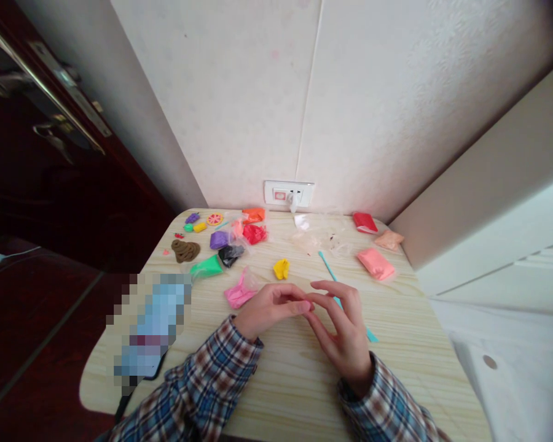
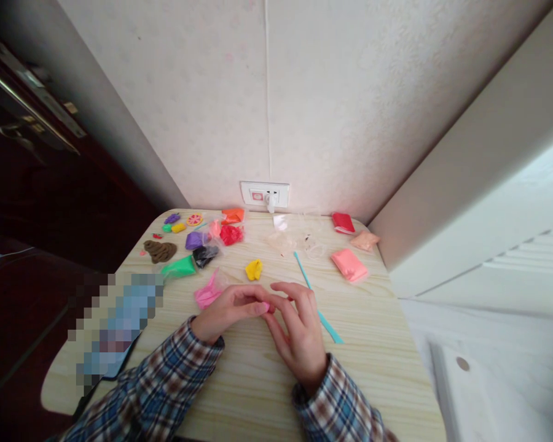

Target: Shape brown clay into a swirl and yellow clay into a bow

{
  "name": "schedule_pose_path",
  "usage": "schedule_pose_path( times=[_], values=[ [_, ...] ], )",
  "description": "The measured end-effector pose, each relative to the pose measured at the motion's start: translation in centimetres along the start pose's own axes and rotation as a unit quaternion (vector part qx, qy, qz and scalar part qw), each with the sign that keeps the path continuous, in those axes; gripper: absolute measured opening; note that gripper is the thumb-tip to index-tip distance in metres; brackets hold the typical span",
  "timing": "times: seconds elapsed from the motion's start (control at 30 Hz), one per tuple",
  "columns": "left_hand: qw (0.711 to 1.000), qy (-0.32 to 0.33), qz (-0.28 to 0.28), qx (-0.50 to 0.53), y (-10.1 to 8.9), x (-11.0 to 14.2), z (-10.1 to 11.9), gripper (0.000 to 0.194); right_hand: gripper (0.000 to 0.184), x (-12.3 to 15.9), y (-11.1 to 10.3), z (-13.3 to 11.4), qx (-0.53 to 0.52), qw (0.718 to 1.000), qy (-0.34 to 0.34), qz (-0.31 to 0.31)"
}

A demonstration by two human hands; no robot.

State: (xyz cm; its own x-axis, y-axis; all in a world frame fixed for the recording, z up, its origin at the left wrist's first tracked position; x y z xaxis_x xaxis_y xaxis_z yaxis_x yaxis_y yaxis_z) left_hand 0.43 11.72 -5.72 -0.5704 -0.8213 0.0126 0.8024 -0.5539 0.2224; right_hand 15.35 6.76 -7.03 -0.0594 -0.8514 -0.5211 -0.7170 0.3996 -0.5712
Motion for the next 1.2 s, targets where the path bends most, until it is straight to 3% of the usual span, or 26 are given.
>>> schedule_pose_path(
  times=[0.5,1.2],
  values=[
    [0.994,-0.031,-0.004,0.105,0.2,0.0,-0.6,0.028,0.021,-0.2,-0.5,-0.3,-0.017,0.999,-0.023,0.017],
    [0.995,-0.03,-0.005,0.095,0.1,-0.1,-0.6,0.025,0.018,-0.2,-0.5,-0.4,-0.02,0.998,-0.061,0.026]
  ],
)
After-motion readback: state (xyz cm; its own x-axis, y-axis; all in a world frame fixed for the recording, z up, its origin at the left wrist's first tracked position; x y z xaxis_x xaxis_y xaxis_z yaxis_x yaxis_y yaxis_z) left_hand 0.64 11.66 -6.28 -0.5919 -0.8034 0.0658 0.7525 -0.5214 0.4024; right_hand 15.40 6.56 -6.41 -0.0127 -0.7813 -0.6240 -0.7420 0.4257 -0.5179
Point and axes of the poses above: each hand's wrist, its own x-axis away from the middle knuckle, its own y-axis out of the palm, z = x × y, the point moved 1 cm from there along -x, towards the middle knuckle, and after that the axes turned 14 degrees about y, right-handed, at the moved point
